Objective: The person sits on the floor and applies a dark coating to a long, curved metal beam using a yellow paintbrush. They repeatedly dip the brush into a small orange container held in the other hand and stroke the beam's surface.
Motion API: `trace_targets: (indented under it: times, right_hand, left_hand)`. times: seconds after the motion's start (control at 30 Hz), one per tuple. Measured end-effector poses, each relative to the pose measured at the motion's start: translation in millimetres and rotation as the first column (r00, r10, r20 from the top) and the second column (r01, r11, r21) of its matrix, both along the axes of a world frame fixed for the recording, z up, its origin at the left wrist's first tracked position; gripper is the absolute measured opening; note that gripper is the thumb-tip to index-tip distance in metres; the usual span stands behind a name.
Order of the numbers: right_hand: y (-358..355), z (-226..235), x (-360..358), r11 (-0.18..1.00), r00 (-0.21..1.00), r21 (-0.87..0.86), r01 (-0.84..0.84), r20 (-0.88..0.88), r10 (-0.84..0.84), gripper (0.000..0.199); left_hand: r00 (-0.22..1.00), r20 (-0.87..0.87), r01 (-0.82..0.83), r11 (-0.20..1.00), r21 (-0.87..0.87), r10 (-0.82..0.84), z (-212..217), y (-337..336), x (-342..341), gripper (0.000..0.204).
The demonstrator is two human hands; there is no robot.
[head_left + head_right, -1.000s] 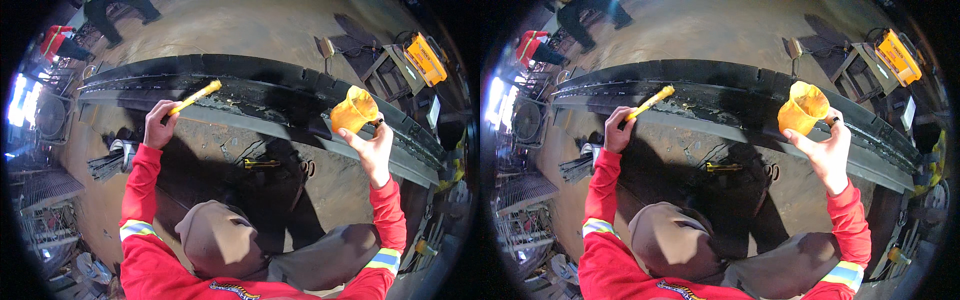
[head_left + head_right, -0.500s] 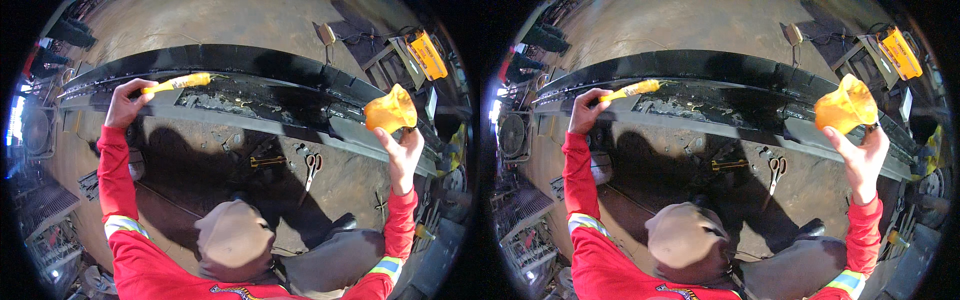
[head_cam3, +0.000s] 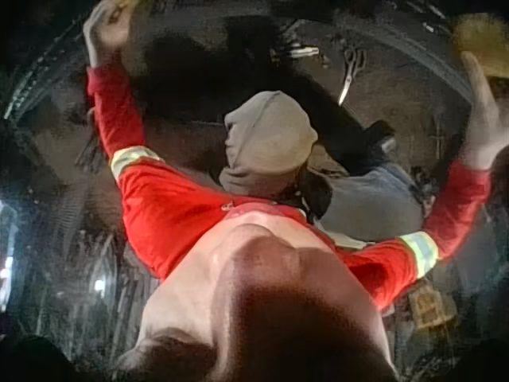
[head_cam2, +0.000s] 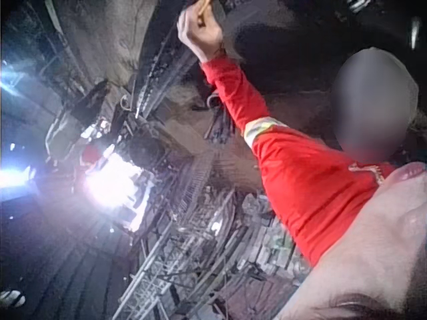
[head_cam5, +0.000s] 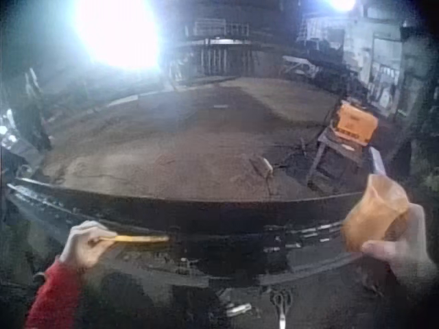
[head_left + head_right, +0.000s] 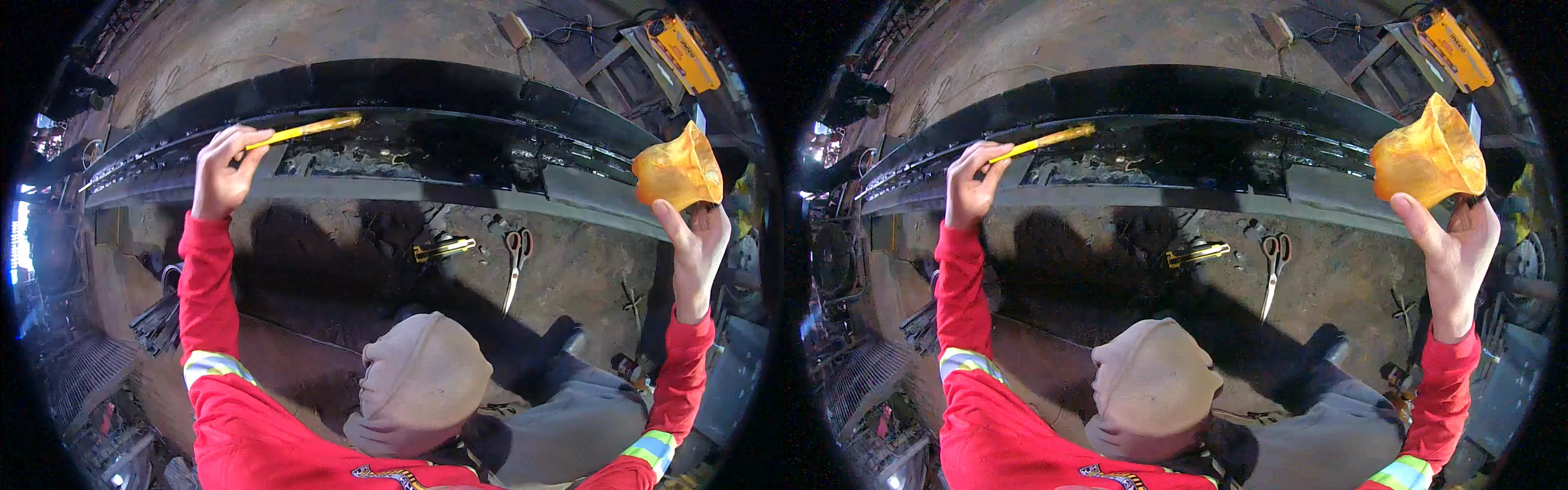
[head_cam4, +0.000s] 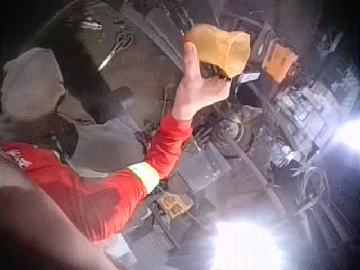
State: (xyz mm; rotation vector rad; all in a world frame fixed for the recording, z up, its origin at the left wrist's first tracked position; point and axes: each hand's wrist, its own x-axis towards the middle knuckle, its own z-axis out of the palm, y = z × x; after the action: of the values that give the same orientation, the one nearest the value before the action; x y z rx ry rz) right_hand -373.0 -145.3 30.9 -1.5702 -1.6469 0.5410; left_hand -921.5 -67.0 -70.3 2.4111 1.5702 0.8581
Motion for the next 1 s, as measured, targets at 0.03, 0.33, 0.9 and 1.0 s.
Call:
trace_targets:
  times: [0.03,0.33,0.9,1.0]
  right_hand:
    - [2,2,-2,0.999,0.999,0.032,-0.041,0.02,0.04,0.046]
    - [-9,-8,-36,0.981,0.979,0.033,-0.189,-0.072,0.191,0.057]
    - [-37,-70,4,0.995,0.995,-0.046,-0.093,-0.038,0.092,0.061]
    - [-39,-72,0,0.994,0.994,-0.055,-0.089,-0.074,0.085,0.061]
  left_hand:
    - [0.998,-0.05,-0.05,0.998,-0.034,0.048,-2,5,0,0.019]
    - [0.97,0.232,0.063,0.997,0.035,-0.07,-8,-4,15,0.023]
    - [0.979,0.188,-0.048,0.987,-0.152,0.076,13,-7,-39,0.023]
    - [0.976,0.205,-0.044,0.983,-0.176,0.081,19,-11,-43,0.023]
